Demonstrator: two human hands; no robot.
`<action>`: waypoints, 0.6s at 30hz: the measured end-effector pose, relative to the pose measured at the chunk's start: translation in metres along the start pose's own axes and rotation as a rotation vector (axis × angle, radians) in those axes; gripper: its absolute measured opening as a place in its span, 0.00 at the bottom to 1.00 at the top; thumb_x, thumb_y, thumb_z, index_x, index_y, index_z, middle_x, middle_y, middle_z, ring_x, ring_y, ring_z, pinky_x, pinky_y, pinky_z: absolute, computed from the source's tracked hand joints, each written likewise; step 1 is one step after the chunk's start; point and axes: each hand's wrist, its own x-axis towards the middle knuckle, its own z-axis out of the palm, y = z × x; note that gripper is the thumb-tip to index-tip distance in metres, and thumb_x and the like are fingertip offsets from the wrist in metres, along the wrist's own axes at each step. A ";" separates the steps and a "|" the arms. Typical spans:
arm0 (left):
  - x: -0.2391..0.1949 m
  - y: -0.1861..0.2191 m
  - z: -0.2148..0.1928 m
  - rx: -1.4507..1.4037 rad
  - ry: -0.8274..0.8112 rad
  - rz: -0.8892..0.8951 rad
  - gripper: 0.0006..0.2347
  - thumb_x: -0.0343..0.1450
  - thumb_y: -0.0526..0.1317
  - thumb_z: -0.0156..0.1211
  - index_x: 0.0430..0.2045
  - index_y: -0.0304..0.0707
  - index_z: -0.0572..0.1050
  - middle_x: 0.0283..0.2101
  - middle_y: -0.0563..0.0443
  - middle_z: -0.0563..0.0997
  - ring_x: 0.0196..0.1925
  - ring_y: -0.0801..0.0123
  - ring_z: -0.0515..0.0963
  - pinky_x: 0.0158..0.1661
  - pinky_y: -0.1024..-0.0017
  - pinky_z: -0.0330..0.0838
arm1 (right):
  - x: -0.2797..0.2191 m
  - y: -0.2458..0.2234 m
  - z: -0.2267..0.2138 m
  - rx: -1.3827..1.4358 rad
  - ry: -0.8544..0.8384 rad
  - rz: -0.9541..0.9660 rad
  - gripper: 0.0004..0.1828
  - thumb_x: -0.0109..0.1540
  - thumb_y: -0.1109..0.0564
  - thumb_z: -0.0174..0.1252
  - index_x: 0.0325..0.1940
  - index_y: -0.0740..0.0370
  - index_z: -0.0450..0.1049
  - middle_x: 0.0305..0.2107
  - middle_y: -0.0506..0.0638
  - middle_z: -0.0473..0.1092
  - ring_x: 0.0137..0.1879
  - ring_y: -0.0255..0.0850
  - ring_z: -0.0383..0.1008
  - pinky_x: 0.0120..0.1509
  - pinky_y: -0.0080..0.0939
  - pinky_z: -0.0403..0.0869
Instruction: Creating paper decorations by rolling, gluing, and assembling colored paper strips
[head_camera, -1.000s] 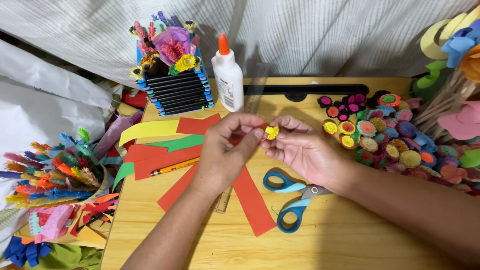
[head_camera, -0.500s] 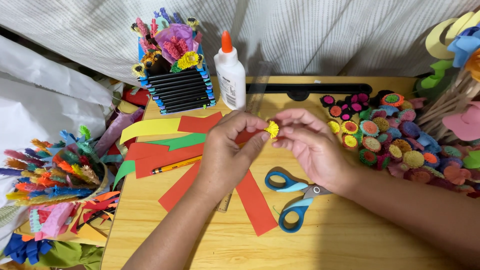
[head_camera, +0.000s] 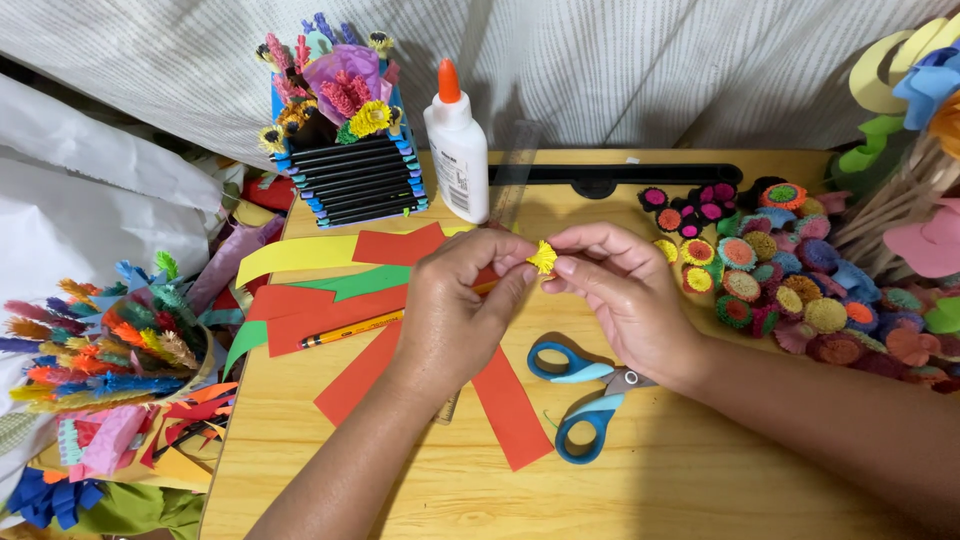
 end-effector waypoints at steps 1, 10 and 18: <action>0.000 -0.001 0.000 0.000 0.000 0.000 0.05 0.65 0.28 0.69 0.30 0.35 0.82 0.25 0.48 0.80 0.31 0.64 0.81 0.39 0.69 0.76 | 0.000 -0.001 0.000 0.000 0.000 0.000 0.16 0.62 0.65 0.61 0.53 0.76 0.74 0.38 0.56 0.72 0.44 0.39 0.76 0.52 0.42 0.81; -0.001 -0.003 0.001 0.025 0.013 -0.010 0.05 0.64 0.29 0.70 0.29 0.36 0.81 0.24 0.48 0.80 0.31 0.63 0.82 0.38 0.68 0.77 | 0.000 0.001 -0.002 0.015 -0.009 0.013 0.16 0.59 0.69 0.62 0.51 0.78 0.74 0.41 0.63 0.75 0.44 0.42 0.79 0.51 0.43 0.82; 0.010 -0.002 -0.018 -0.017 0.058 -0.115 0.06 0.66 0.28 0.65 0.32 0.37 0.83 0.26 0.47 0.84 0.32 0.68 0.81 0.42 0.69 0.76 | 0.009 -0.004 -0.007 0.006 -0.005 -0.040 0.13 0.64 0.66 0.55 0.52 0.74 0.74 0.44 0.63 0.75 0.48 0.46 0.80 0.51 0.42 0.81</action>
